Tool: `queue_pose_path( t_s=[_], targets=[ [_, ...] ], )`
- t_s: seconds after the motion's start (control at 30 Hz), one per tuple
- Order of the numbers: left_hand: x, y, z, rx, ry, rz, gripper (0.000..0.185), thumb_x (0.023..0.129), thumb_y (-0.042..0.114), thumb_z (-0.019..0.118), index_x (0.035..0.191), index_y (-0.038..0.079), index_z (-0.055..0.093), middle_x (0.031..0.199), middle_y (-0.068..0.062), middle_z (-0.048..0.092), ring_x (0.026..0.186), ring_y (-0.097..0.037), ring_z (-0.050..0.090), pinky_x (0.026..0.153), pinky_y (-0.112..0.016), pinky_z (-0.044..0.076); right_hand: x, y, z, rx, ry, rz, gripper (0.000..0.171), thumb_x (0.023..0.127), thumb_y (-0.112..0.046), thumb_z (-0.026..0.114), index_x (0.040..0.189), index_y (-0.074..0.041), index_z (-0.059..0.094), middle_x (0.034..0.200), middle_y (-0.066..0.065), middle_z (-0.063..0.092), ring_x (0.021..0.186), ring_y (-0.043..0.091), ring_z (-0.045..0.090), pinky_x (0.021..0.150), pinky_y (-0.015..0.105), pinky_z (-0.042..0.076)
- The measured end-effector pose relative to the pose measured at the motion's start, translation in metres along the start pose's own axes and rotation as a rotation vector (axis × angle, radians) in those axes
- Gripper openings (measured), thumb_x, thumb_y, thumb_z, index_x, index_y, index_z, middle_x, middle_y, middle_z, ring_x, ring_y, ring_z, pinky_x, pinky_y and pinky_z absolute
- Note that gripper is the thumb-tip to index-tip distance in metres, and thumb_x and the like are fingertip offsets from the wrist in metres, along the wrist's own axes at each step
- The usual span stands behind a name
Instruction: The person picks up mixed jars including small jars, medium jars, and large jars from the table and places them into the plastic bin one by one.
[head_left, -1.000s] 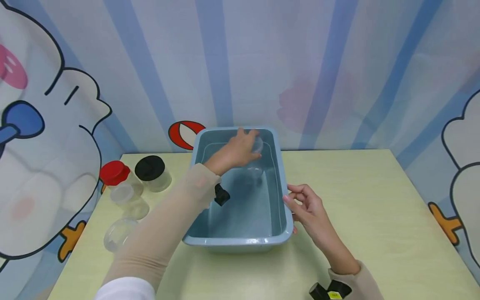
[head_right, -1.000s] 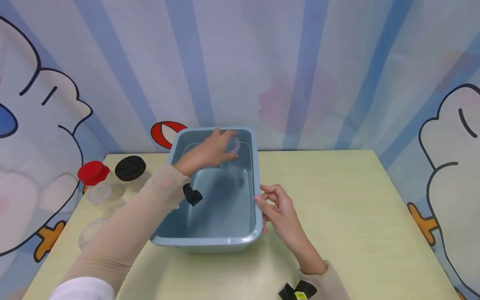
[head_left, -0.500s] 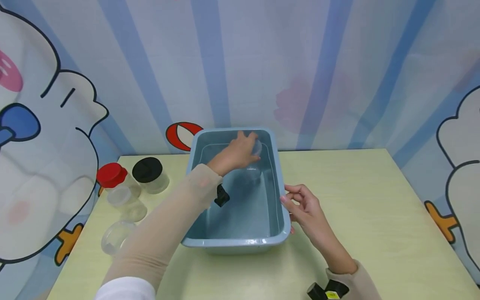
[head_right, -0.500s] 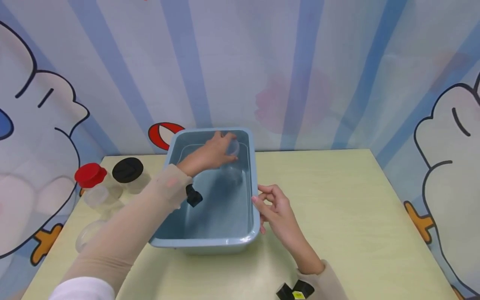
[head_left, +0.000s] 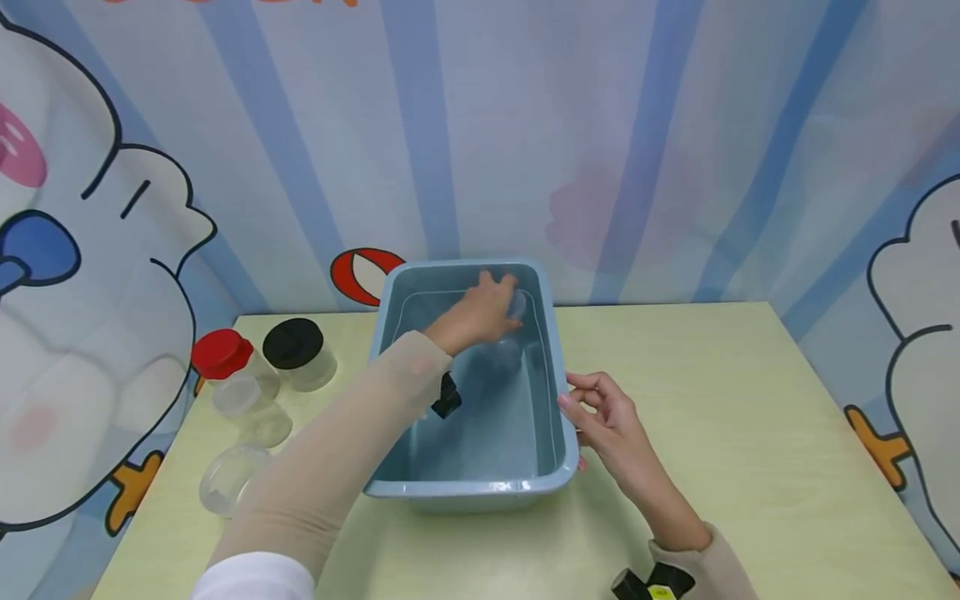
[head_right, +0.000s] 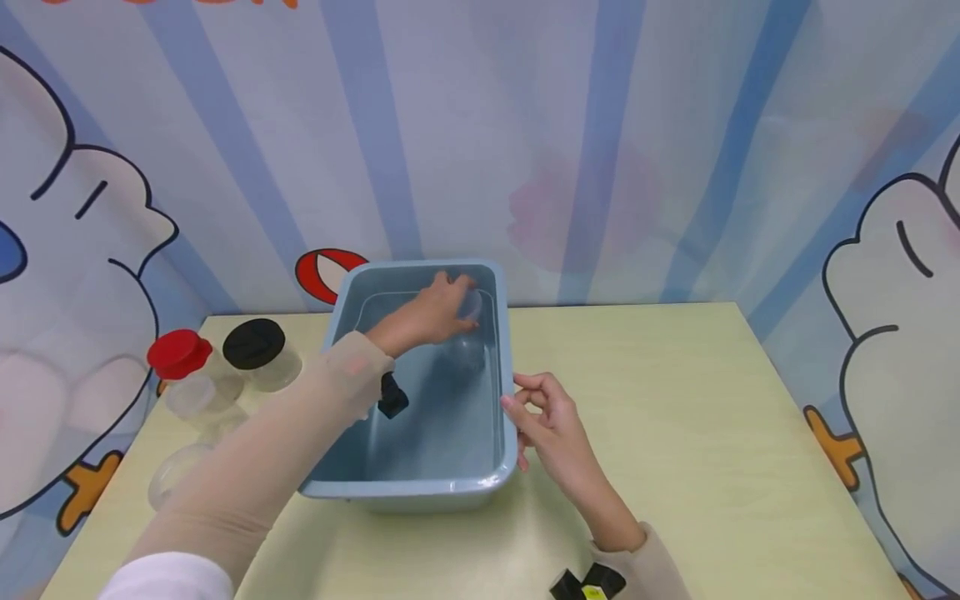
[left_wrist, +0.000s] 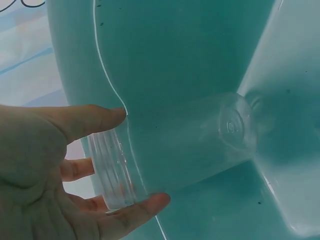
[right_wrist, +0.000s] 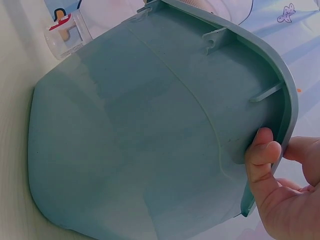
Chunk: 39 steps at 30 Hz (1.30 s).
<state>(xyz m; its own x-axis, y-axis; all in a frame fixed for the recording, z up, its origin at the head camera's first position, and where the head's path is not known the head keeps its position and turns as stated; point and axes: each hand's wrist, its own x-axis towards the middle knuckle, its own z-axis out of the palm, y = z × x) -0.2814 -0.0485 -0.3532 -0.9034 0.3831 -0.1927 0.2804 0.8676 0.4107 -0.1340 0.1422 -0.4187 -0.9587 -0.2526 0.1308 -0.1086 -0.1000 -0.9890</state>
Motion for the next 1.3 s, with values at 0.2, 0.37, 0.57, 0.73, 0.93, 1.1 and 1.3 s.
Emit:
queue_pose_path(
  t_s=[0.2,0.37,0.57,0.73,0.93,1.1,1.3],
  targets=[
    [0.001,-0.003,0.004,-0.004,0.009,0.003,0.064,0.1,0.025,0.063,0.151,0.002,0.032,0.147,-0.03,0.029,0.114,-0.038,0.055,0.088,-0.045,0.051,0.0,0.001,0.001,-0.014,0.002,0.02,0.037,0.102,-0.007,0.056,0.133,0.008,0.043,0.098,0.013,0.06,0.054,0.012,0.057,0.045,0.024,0.048],
    [0.003,-0.003,0.009,0.023,0.02,0.002,0.064,0.1,0.027,0.063,0.15,0.002,0.033,0.145,-0.03,0.031,0.111,-0.037,0.056,0.088,-0.044,0.051,-0.001,0.0,0.002,-0.004,-0.001,0.015,0.037,0.103,-0.006,0.055,0.133,0.009,0.042,0.098,0.012,0.059,0.052,0.011,0.056,0.044,0.024,0.048],
    [0.005,-0.004,0.011,0.035,0.023,0.003,0.065,0.099,0.028,0.064,0.15,0.003,0.033,0.146,-0.03,0.031,0.114,-0.039,0.055,0.089,-0.044,0.051,-0.001,0.0,0.002,0.002,0.0,0.008,0.037,0.103,-0.006,0.054,0.133,0.01,0.042,0.097,0.011,0.06,0.051,0.01,0.054,0.044,0.024,0.047],
    [0.007,-0.006,0.014,0.03,0.023,0.009,0.065,0.099,0.027,0.065,0.15,0.002,0.033,0.145,-0.03,0.032,0.113,-0.039,0.055,0.089,-0.044,0.051,-0.001,0.0,0.001,0.004,-0.001,0.003,0.037,0.103,-0.006,0.054,0.133,0.01,0.041,0.098,0.011,0.06,0.051,0.01,0.055,0.044,0.024,0.047],
    [0.009,-0.008,0.017,0.028,0.023,0.005,0.067,0.099,0.027,0.065,0.151,0.001,0.032,0.146,-0.029,0.031,0.115,-0.038,0.056,0.09,-0.044,0.051,0.0,0.002,0.0,0.003,0.0,0.003,0.037,0.103,-0.006,0.054,0.134,0.01,0.041,0.098,0.01,0.061,0.05,0.011,0.053,0.043,0.023,0.047],
    [0.01,-0.009,0.019,0.024,0.019,0.002,0.068,0.099,0.027,0.064,0.151,0.001,0.03,0.147,-0.029,0.031,0.121,-0.039,0.052,0.094,-0.045,0.049,0.0,0.002,0.0,-0.007,0.003,0.0,0.036,0.103,-0.007,0.054,0.133,0.009,0.042,0.098,0.011,0.061,0.051,0.011,0.055,0.044,0.023,0.048],
    [0.013,-0.012,0.022,0.015,0.019,0.001,0.068,0.099,0.028,0.064,0.152,0.001,0.03,0.146,-0.029,0.032,0.122,-0.039,0.051,0.095,-0.046,0.049,0.001,0.001,0.0,-0.026,0.011,-0.002,0.036,0.102,-0.006,0.055,0.132,0.009,0.042,0.098,0.012,0.06,0.058,0.011,0.06,0.047,0.025,0.051]
  ],
)
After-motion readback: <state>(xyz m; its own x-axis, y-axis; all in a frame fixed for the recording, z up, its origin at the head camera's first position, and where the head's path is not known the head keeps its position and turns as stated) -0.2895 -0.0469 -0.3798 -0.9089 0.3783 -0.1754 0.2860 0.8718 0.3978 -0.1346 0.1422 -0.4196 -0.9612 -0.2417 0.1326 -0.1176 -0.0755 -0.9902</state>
